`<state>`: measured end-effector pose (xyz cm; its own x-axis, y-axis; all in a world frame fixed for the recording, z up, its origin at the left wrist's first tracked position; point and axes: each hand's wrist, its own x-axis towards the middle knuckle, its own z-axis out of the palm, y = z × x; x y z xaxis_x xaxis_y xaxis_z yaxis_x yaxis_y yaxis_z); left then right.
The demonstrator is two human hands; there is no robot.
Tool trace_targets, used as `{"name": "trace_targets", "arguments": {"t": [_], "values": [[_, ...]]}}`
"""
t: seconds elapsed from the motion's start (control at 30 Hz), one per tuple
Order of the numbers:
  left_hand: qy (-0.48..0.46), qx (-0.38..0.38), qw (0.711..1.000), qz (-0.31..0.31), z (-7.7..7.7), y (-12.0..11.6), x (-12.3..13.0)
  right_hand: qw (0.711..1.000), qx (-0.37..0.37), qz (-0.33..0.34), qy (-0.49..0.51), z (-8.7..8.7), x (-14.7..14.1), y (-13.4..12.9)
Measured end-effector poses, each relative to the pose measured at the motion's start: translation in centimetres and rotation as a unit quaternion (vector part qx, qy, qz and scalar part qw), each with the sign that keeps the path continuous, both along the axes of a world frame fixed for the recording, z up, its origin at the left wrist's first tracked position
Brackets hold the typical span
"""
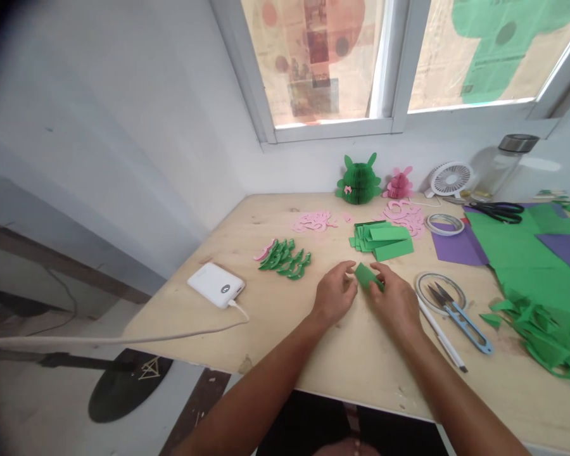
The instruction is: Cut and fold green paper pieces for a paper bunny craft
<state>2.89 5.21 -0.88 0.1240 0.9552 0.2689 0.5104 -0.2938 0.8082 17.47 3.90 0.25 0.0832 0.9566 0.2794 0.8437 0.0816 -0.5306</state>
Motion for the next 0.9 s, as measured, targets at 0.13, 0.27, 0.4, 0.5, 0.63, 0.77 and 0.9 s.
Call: {"name": "trace_targets", "arguments": {"t": [0.13,0.27,0.4,0.5,0.63,0.77,0.9], "values": [[-0.125,-0.049,0.990,0.037,-0.1,0.7,-0.3,0.993,0.038,-0.005,0.109,0.3,-1.1,0.7],[-0.244,-0.108,0.963,0.043,-0.3,1.1,-0.6,0.978,0.056,-0.002,0.202,-0.3,-2.1,0.7],[-0.339,-0.168,0.925,0.009,-0.3,1.1,-0.7,0.965,0.045,0.012,0.259,-1.1,-2.4,0.6],[-0.383,-0.190,0.904,-0.005,-0.2,1.0,-0.8,0.963,0.046,0.020,0.264,-1.4,-2.6,0.6],[-0.414,-0.195,0.889,-0.003,-0.2,1.2,-0.9,0.964,0.047,0.027,0.261,-1.5,-3.0,0.6],[-0.421,-0.191,0.887,0.007,-0.1,1.4,-0.9,0.968,0.081,0.009,0.236,-1.5,-2.8,0.7],[-0.410,-0.177,0.894,0.004,0.2,1.2,-0.7,0.965,0.040,0.011,0.259,-1.3,-2.4,0.6]]}}
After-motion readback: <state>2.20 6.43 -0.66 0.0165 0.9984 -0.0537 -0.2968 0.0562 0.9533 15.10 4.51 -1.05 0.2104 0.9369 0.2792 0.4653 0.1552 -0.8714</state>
